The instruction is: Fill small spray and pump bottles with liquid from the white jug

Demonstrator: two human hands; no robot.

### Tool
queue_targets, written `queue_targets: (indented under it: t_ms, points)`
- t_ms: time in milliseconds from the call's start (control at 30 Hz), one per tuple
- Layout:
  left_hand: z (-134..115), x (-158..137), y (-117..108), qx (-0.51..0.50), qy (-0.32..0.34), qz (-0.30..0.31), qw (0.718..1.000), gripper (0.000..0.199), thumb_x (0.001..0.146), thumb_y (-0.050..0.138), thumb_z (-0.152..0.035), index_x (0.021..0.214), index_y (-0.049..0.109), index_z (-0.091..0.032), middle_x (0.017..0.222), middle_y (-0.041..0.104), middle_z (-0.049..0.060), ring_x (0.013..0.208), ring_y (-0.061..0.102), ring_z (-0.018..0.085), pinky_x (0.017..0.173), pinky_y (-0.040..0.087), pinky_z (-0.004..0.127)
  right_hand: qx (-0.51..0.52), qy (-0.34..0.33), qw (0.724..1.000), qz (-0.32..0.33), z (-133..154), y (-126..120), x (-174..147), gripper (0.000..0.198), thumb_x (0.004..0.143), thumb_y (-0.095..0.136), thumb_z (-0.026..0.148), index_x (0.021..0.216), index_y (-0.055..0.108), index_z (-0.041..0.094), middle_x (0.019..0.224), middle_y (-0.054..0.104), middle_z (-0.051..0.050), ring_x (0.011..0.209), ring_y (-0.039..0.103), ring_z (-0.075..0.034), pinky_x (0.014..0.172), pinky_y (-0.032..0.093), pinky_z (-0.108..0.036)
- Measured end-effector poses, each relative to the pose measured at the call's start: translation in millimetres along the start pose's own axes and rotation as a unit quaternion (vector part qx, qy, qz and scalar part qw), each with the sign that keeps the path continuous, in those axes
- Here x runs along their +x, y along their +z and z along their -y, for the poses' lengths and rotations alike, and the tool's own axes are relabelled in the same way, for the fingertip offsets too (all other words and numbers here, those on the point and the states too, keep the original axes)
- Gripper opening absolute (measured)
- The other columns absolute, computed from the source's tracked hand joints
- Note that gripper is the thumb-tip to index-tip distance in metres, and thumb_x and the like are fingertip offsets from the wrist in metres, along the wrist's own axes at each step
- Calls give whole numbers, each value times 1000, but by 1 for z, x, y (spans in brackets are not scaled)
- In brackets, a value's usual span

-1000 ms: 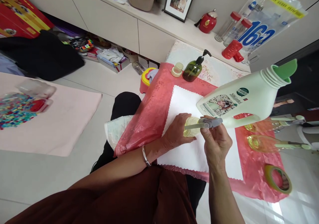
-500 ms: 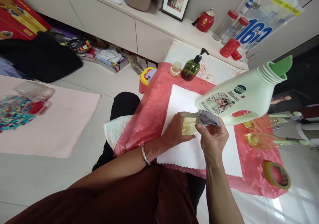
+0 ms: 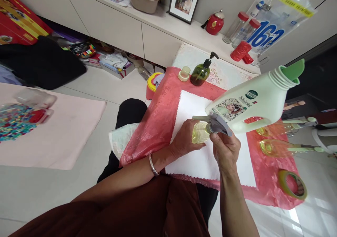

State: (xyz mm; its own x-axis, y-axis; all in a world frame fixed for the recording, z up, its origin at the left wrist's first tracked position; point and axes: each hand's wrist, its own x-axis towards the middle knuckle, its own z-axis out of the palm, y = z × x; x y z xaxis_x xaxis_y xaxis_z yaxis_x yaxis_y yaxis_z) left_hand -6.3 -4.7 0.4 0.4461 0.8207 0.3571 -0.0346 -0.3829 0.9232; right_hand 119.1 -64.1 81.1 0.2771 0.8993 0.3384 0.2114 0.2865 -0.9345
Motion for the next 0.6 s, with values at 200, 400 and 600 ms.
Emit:
queue_targets:
  t_ms: [200,400,600]
  points:
    - [3,-2,0,21,3,-3,1000,92,63,88,-41,139,38,-24,134,54,13,126,56,38,108,49,61,-10,24,999,-20,-9,0,2,36,84,85,33,112,68,17,115,58,-7,104,59,-19,96,50,-33]
    - [3,-2,1,23,15,-13,1000,90,64,88,-40,137,39,-22,131,55,14,122,58,37,106,51,59,-20,23,999,29,-1,-4,-2,39,91,79,39,124,69,20,130,53,-10,119,54,-24,104,48,-38]
    - [1,-2,-1,14,7,-4,1000,91,64,88,-40,138,39,-21,134,55,16,125,57,38,107,49,62,9,13,1000,27,4,-4,4,30,91,79,36,113,70,18,116,58,-9,108,58,-20,95,52,-33]
